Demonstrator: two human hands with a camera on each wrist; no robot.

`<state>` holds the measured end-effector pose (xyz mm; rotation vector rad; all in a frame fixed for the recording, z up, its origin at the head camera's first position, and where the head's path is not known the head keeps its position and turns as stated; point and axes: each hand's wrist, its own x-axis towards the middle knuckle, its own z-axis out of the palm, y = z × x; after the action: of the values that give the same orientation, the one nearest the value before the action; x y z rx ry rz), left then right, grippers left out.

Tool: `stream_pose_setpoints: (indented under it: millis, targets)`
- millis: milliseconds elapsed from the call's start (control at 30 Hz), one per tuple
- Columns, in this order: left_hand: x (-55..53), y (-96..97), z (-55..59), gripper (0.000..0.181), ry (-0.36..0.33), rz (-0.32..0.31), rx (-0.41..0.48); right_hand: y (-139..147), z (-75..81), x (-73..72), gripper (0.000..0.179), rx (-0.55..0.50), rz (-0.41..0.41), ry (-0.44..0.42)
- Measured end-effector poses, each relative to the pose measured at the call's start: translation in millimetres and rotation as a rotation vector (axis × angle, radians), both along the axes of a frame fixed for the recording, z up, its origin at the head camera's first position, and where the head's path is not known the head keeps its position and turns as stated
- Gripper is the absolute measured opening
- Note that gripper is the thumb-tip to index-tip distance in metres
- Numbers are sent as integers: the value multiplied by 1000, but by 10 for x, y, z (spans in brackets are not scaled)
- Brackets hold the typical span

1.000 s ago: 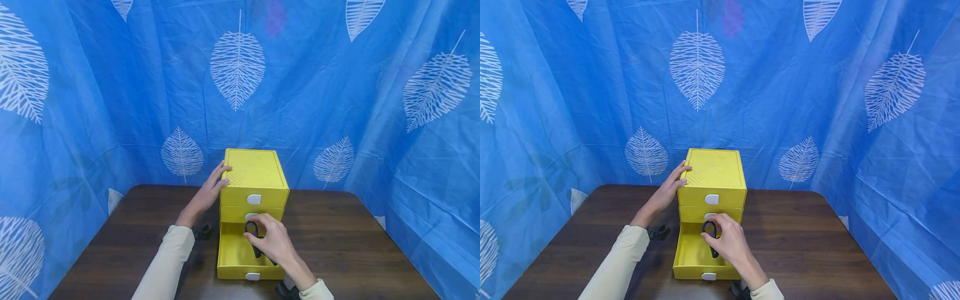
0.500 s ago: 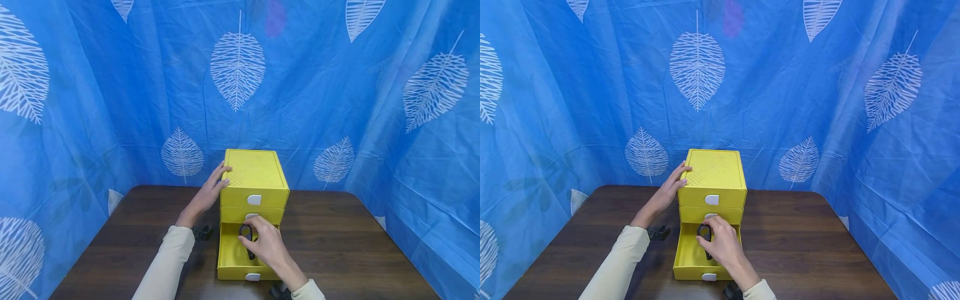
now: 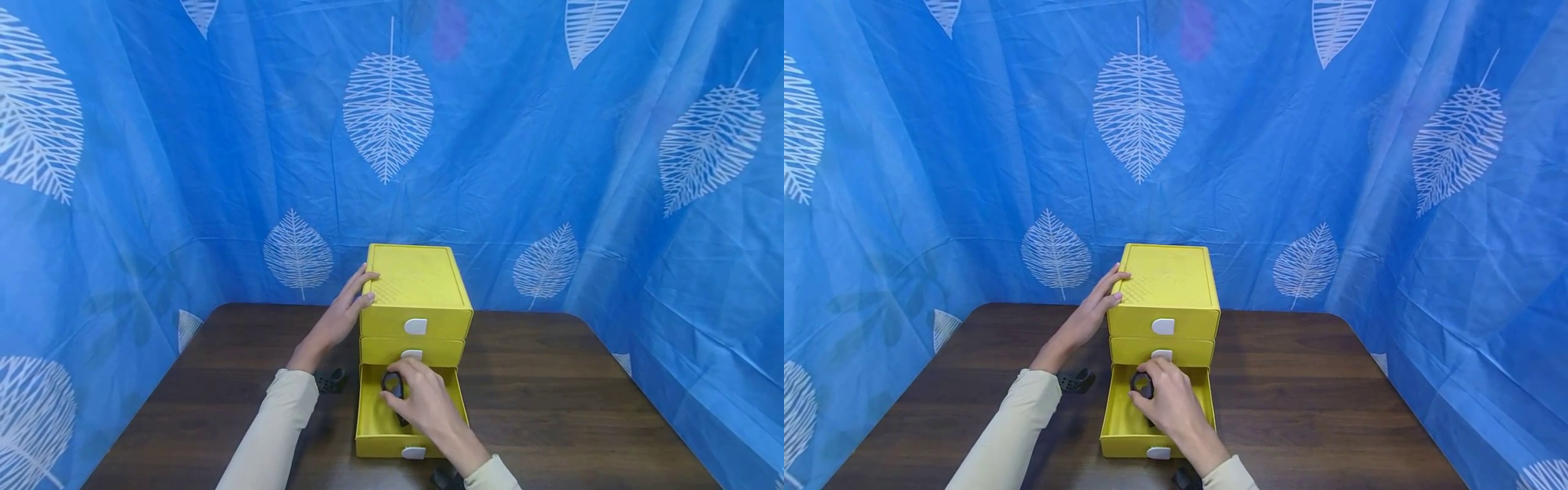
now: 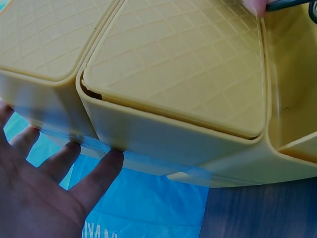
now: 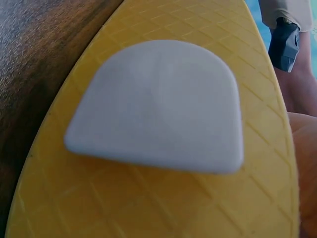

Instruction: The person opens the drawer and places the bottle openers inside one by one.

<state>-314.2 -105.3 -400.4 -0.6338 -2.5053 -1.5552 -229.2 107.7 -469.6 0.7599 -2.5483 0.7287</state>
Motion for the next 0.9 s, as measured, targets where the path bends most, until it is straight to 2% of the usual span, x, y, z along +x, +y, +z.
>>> stream_pose_setpoints:
  millis: [167, 300, 433, 667, 767, 900]
  targets:
    - [-11, -2, -4, 53, -2, 10, -2, -12, -8, -9, 35, 9, -7, 16]
    - [-20, -3, -5, 53, -6, 16, -6, 3, -3, 0, 36, -16, -2, -5]
    - [-18, -5, 5, 53, -10, 17, -4, 50, 18, 22, 35, -110, 24, -49]
    - [-8, -3, 16, 52, -21, 15, 3, 182, 7, 100, 28, -324, 107, -186]
    - [-10, -1, 15, 52, -23, 13, 2, 241, -1, 147, 25, -379, 127, -215]
    - [-10, -1, 12, 52, -24, 14, 7, 325, 0, 219, 24, -408, 145, -213]
